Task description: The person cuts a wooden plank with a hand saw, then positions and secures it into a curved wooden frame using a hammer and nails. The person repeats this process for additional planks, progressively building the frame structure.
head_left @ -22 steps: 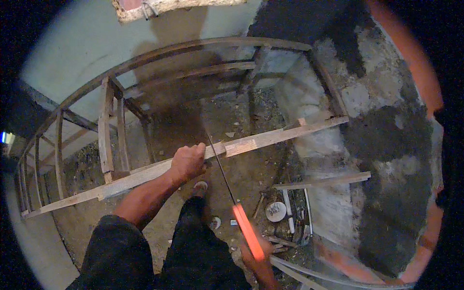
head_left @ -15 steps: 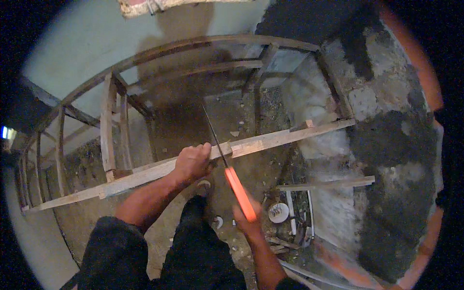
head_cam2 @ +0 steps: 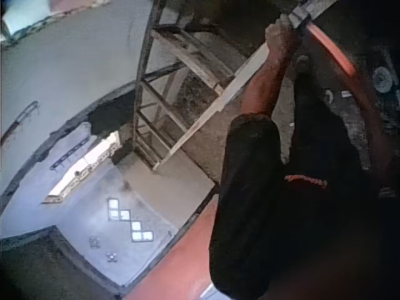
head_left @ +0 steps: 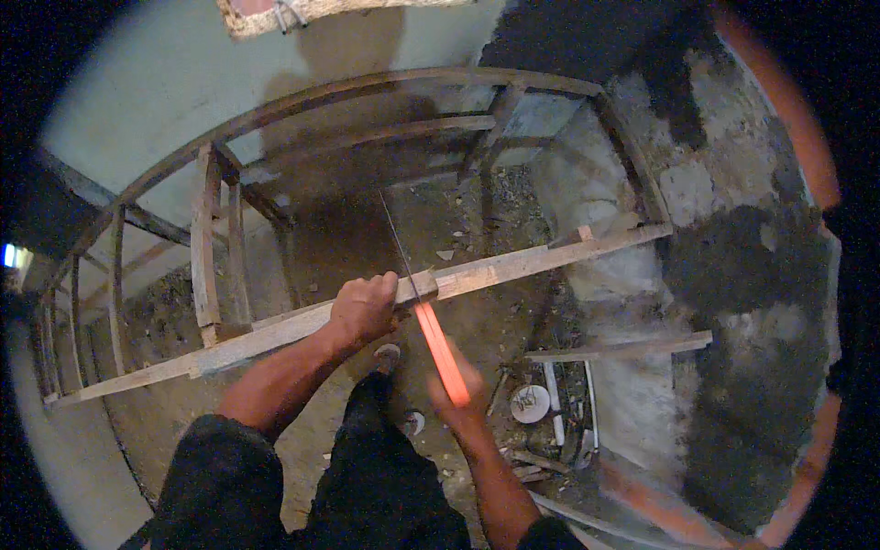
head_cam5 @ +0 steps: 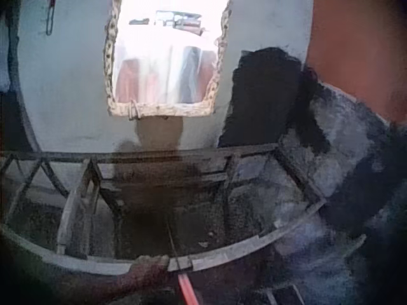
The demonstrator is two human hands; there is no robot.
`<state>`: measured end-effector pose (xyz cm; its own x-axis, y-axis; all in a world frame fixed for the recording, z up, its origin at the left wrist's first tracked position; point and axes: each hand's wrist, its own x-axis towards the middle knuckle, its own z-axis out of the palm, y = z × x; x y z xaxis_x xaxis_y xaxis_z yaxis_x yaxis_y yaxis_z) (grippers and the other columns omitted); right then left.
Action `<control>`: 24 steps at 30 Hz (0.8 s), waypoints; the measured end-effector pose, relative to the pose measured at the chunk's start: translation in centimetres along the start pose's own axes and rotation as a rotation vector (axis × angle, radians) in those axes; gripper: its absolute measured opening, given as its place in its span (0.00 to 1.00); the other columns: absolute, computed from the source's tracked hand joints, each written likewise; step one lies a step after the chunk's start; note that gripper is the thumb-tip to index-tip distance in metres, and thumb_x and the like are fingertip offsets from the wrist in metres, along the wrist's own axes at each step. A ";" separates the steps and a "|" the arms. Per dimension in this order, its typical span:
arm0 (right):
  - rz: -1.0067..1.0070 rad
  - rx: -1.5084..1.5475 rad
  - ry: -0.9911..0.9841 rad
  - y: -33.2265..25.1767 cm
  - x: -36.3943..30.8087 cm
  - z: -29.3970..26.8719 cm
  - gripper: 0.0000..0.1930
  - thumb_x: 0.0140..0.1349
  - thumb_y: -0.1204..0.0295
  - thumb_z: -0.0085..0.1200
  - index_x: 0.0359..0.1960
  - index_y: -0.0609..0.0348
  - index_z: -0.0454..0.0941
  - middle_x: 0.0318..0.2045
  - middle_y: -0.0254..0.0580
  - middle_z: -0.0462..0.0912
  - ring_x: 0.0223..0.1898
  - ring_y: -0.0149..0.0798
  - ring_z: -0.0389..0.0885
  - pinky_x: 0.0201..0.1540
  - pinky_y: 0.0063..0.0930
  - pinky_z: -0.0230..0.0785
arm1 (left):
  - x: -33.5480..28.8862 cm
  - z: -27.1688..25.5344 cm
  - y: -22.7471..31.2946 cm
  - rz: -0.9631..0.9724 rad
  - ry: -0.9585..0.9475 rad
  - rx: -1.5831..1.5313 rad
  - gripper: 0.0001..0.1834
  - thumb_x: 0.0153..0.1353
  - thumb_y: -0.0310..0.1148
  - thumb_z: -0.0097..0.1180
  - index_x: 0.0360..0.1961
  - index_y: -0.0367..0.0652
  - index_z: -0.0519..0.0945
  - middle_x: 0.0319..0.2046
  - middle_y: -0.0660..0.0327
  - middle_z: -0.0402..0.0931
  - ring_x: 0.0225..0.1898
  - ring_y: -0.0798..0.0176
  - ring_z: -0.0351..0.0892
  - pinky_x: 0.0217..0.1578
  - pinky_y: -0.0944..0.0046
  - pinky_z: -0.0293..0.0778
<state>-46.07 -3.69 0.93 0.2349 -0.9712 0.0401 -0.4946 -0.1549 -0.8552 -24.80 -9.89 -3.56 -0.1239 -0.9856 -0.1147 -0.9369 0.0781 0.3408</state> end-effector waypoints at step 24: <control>0.216 -0.236 -0.140 0.6 -14.9 -7.7 0.24 0.52 0.73 0.60 0.54 0.67 0.78 0.28 0.49 0.81 0.28 0.44 0.82 0.32 0.35 0.74 | 0.1 0.8 -0.6 0.015 -0.020 0.049 0.21 0.49 0.40 0.69 0.36 0.41 0.73 0.31 0.48 0.82 0.36 0.43 0.84 0.36 0.47 0.80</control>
<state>-56.30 9.30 3.78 0.2084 -0.9543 -0.2140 -0.7216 -0.0023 -0.6923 -24.48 -9.96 -4.50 -0.1438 -0.9812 -0.1288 -0.9497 0.1003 0.2967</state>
